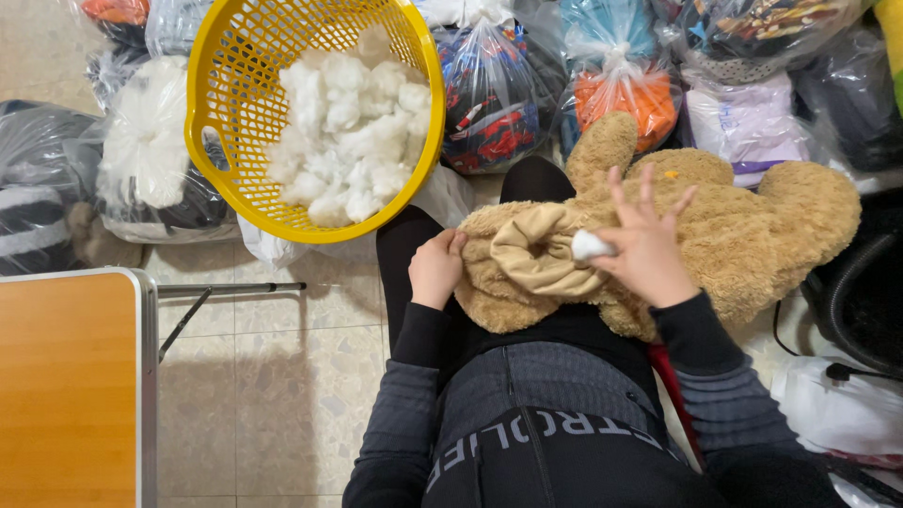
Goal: The person sits on the floor and repeatedly stuffs white cotton-like filling into the leg of a large brown teddy bear. They take handfuls of filling from a yellow basket and push the material into the opening of the bear's leg, compressing it with both hands.
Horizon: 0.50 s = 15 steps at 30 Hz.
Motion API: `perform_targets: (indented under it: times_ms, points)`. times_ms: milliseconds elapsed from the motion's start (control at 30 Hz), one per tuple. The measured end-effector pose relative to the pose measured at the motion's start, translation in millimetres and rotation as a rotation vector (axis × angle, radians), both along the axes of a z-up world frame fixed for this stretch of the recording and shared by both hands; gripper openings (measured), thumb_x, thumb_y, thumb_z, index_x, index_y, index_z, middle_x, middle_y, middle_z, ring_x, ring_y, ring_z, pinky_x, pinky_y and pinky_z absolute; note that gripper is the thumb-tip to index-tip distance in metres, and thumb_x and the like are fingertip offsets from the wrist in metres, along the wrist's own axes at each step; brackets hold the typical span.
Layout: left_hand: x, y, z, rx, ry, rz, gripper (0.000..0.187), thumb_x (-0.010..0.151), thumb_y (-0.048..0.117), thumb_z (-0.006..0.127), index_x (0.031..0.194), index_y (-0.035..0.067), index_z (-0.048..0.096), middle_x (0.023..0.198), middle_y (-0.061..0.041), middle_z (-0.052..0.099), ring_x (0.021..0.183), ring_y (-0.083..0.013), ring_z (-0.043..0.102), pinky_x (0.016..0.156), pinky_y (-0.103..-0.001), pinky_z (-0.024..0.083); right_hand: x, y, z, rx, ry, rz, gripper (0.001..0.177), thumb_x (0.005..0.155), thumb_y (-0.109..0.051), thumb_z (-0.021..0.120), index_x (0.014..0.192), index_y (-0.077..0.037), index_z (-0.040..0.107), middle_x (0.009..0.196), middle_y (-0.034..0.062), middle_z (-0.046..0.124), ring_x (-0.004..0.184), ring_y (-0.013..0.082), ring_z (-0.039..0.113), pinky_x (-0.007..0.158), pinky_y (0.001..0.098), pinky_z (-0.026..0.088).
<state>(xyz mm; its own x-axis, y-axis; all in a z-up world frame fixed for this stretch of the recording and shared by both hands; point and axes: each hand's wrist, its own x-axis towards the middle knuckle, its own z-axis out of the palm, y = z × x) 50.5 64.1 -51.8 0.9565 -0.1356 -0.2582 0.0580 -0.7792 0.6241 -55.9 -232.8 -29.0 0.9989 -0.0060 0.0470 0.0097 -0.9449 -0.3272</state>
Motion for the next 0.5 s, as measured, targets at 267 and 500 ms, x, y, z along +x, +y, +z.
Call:
perform_targets:
  times_ms: [267, 500]
  points:
    - [-31, -43, 37, -0.712, -0.096, -0.358, 0.038, 0.088, 0.016, 0.080, 0.124, 0.008, 0.072, 0.092, -0.005, 0.073, 0.073, -0.0151, 0.066, 0.069, -0.029, 0.055, 2, 19, 23, -0.002, -0.040, 0.016, 0.048, 0.065, -0.047, 0.085, 0.106, -0.021, 0.079, 0.176, 0.0086, 0.017, 0.162, 0.0411, -0.003, 0.115, 0.0773, -0.017]
    - [-20, -39, 22, -0.734, 0.016, -0.301, 0.030, 0.094, 0.021, 0.076, 0.122, 0.009, 0.075, 0.095, -0.004, 0.078, 0.082, -0.0075, 0.070, 0.074, -0.024, 0.058, 7, 55, 25, 0.222, -0.241, 0.170, 0.072, 0.069, -0.065, 0.077, 0.123, -0.017, 0.076, 0.167, 0.0144, 0.019, 0.155, 0.0422, 0.001, 0.105, 0.0806, -0.016]
